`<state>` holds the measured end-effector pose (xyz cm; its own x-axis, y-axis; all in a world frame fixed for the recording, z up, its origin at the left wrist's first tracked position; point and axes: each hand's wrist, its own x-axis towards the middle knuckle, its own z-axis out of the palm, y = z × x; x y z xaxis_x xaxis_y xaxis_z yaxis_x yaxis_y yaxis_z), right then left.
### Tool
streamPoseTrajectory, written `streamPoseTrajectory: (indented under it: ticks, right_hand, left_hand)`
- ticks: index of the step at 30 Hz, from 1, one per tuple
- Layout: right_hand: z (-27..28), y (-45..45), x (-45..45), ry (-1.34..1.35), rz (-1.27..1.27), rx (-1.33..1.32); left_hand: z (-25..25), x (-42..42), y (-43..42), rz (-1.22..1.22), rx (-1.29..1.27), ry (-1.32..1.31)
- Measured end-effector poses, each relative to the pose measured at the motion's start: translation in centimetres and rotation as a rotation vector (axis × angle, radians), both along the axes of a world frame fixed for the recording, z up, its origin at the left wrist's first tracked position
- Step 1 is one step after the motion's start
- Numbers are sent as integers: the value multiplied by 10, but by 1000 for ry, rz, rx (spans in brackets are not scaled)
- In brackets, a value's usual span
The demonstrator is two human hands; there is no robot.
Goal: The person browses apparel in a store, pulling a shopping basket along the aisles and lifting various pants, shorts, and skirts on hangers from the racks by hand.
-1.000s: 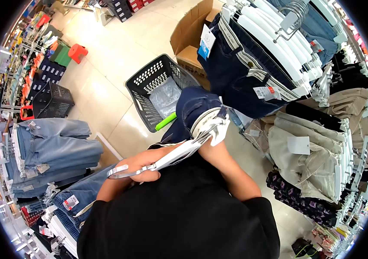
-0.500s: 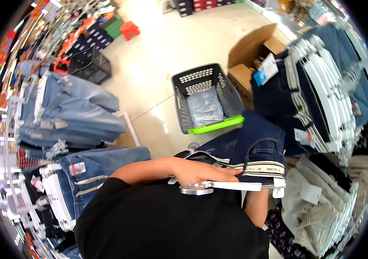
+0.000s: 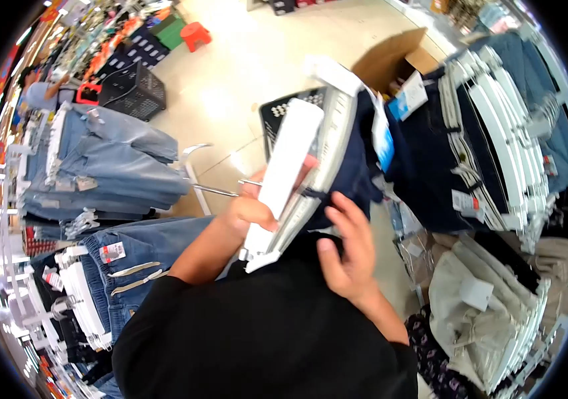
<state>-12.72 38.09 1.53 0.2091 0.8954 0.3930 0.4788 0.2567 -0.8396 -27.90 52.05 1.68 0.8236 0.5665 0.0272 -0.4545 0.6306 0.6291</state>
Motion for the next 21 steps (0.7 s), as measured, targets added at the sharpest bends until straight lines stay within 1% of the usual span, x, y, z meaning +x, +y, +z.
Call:
streamPoseTrajectory:
  ticks: [2, 4, 6, 8, 9, 10, 12, 14, 15, 17, 18, 19, 20, 21]
  right_hand:
    - [3, -1, -4, -84, 134, -20]
    - [2, -1, -7, -81, 189, -25]
    - [3, -2, -7, -41, 229, -42]
    - [2, -2, -6, -12, 260, -91]
    - [-2, -3, -8, 16, 246, -105]
    - [-6, -5, -10, 46, 233, -118]
    - [-6, -6, -9, 113, 267, -117]
    - [-5, -5, -12, 115, 166, -4]
    - [-7, -5, -12, 119, 139, 4]
    - [-11, -2, -8, -86, 47, 18]
    - [-13, -1, -8, -84, 27, 24]
    - [-14, 0, -7, -176, 11, -64]
    - [-16, -1, -6, -265, -5, -154]
    - [-19, -2, -4, -384, -42, -188]
  left_hand:
    - [3, 0, 0, 86, 21, -19]
    - [4, -6, 6, 91, -1, -5]
    - [12, -4, 9, 135, 42, -69]
    - [21, -1, 5, 198, 18, -117]
    - [22, 2, 5, 239, 18, -150]
    - [16, -3, 7, 231, 66, -125]
    - [19, 3, 4, 269, 78, -165]
    - [13, 5, 7, 164, 176, -258]
    - [12, 6, 5, 158, 180, -252]
    - [16, 13, 4, 130, 198, -230]
    - [18, 16, 2, 131, 211, -210]
    - [20, 19, 0, 162, 213, -177]
    - [17, 19, 2, 123, 210, -222]
    - [20, 19, 0, 138, 191, -181]
